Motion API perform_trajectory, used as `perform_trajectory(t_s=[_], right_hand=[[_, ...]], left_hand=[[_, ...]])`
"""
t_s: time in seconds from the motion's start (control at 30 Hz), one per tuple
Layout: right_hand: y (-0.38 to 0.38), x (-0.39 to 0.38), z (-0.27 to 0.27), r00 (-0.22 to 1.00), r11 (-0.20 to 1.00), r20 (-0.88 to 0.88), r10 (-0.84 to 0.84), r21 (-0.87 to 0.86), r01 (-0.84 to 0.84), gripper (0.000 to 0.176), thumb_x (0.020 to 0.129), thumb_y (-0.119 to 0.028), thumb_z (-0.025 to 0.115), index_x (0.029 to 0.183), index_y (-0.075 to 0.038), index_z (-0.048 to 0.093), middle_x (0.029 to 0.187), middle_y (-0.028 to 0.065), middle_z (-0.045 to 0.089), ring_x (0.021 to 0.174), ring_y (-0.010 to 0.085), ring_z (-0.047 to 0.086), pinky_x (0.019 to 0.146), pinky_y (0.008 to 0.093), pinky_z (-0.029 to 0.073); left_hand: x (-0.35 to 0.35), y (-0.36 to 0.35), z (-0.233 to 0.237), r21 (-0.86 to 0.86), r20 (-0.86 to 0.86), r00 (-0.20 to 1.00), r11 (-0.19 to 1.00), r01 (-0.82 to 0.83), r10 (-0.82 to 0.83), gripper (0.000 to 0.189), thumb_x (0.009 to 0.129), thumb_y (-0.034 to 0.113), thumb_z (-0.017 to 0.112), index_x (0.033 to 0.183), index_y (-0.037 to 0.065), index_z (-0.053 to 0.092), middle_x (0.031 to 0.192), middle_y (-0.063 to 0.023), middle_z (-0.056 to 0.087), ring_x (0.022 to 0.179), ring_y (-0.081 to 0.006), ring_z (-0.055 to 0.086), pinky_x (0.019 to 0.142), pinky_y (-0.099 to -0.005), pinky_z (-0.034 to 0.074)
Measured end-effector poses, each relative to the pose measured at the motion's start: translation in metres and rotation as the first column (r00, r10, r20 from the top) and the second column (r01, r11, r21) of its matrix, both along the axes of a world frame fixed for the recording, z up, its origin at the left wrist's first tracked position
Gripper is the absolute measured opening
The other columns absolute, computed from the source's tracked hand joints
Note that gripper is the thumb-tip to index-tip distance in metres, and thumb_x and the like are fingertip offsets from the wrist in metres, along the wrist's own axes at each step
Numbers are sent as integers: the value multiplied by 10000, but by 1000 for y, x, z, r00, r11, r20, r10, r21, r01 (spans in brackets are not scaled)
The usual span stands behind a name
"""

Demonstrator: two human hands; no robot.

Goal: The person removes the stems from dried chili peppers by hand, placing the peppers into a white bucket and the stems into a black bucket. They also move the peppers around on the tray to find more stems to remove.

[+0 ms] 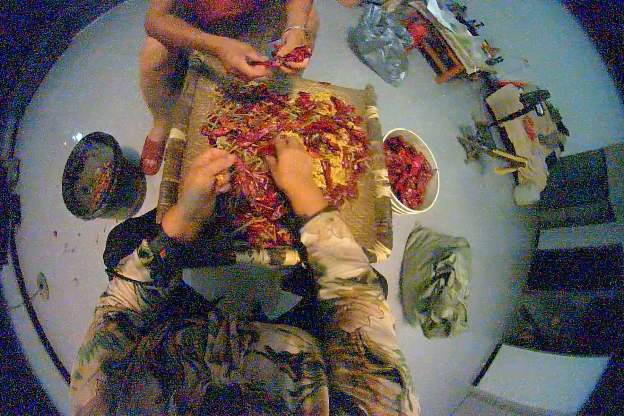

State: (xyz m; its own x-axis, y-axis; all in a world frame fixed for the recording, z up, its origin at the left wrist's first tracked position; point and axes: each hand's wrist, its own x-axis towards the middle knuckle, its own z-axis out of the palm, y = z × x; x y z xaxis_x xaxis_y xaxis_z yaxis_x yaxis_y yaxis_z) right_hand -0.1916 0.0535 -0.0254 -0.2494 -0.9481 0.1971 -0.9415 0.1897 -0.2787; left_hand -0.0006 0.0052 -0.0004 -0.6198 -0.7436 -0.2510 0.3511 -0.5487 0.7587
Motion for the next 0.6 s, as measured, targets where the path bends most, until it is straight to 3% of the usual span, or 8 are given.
perform_trajectory(t_s=[0.1, 0.13, 0.17, 0.2, 0.23, 0.33, 0.37, 0.6], right_hand=[[17, -17, 2, 941, 978, 316, -116, -131, 165, 491, 809, -374, 619, 1122, 1, 563, 1032, 256, 594, 954, 380, 588, 835, 432, 467], [20, -23, 2, 862, 959, 498, -91, -190, 211, 448, 842, -355, 600, 1089, 17, 570, 979, 208, 630, 876, 331, 629, 758, 400, 502], [29, -31, 4, 599, 961, 796, -90, -88, 262, 402, 861, -326, 585, 1073, 15, 569, 969, 177, 637, 850, 297, 640, 725, 374, 515], [39, -25, 29, 239, 962, 967, -90, 23, 270, 357, 879, -297, 571, 1057, 13, 568, 958, 145, 643, 823, 263, 650, 692, 348, 528], [48, -23, 40, -10, 972, 1000, 28, -25, 233, 222, 911, -223, 531, 996, -21, 562, 925, 106, 639, 798, 231, 654, 661, 326, 543], [68, -17, 41, -329, 977, 941, 75, -3, 214, 223, 916, -169, 514, 1066, -13, 563, 960, 127, 631, 793, 225, 641, 678, 357, 549], [71, -12, 38, -427, 966, 898, 111, 4, 260, 85, 905, -140, 523, 906, -60, 551, 884, 140, 640, 788, 274, 654, 667, 410, 553], [72, -1, 31, -582, 984, 804, 125, -25, 176, 61, 902, -121, 514, 922, -74, 548, 822, 146, 648, 726, 304, 662, 640, 432, 561]], left_hand=[[-1, 4, 3, -51, 25, 1000, 999, 19, -18, 113, 863, 175, 596, 830, 101, 518, 604, 56, 431, 488, -40, 389, 433, -194, 301], [-3, 6, 5, -71, 48, 999, 997, 25, -21, 121, 863, 188, 600, 831, 101, 522, 603, 55, 436, 490, -40, 389, 437, -196, 301], [-4, 8, 4, -117, 72, 997, 992, 40, -32, 104, 861, 166, 597, 829, 96, 526, 620, 52, 451, 497, -33, 389, 439, -194, 301], [-6, 10, 2, -163, 96, 994, 985, 57, -42, 88, 858, 145, 594, 827, 92, 531, 636, 50, 467, 505, -26, 389, 441, -192, 301], [-8, 12, 2, -210, 121, 991, 975, 76, -51, 73, 856, 123, 591, 825, 87, 536, 653, 47, 483, 513, -19, 389, 443, -191, 300], [-13, 22, 7, -311, 197, 979, 944, 110, -49, 78, 852, 141, 607, 856, 85, 553, 684, 61, 494, 571, -8, 400, 497, -176, 310], [-14, 24, 7, -322, 187, 981, 939, 117, -58, 88, 845, 141, 617, 869, 80, 559, 706, 57, 507, 600, -10, 416, 527, -175, 328], [-21, 30, 12, -483, 139, 990, 871, 83, -17, 150, 805, 109, 665, 909, 43, 580, 824, 10, 576, 748, -56, 514, 698, -210, 424]])
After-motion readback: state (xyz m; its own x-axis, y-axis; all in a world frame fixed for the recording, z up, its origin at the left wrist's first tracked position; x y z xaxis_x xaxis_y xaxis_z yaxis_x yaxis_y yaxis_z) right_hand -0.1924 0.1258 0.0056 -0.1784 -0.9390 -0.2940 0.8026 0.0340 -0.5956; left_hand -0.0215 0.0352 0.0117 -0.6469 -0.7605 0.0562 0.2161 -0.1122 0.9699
